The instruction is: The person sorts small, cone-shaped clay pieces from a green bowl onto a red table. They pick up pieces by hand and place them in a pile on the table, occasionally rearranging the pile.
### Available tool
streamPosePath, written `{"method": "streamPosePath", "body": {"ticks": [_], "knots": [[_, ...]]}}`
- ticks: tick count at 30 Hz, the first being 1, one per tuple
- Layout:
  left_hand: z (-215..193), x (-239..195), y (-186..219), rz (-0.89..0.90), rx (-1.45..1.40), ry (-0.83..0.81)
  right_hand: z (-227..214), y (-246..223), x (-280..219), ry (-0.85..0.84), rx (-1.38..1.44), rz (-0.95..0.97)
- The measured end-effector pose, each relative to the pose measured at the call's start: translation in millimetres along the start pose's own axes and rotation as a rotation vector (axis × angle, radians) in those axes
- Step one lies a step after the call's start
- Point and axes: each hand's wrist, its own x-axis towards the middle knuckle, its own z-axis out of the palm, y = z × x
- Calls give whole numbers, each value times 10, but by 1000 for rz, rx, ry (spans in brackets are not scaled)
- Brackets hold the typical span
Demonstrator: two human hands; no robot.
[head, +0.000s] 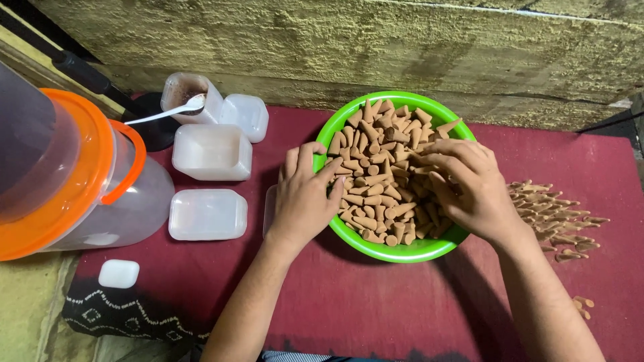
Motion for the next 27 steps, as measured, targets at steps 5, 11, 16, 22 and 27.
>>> {"method": "streamPosePath", "body": {"ticks": [5, 11, 16, 22, 27], "knots": [[-59, 66, 32, -4, 51, -93, 10, -324, 184, 13, 80, -102], [20, 42, -17, -10, 44, -54, 158, -591, 520, -86, -26, -118], [59, 23, -45, -36, 28, -88, 419, -590, 829, -365, -133, -117], [89, -26, -86, -37, -9, -67, 447, -688, 940, -407, -278, -115], [11, 11, -79, 72, -190, 177, 296, -584, 817, -171, 186, 2]]}}
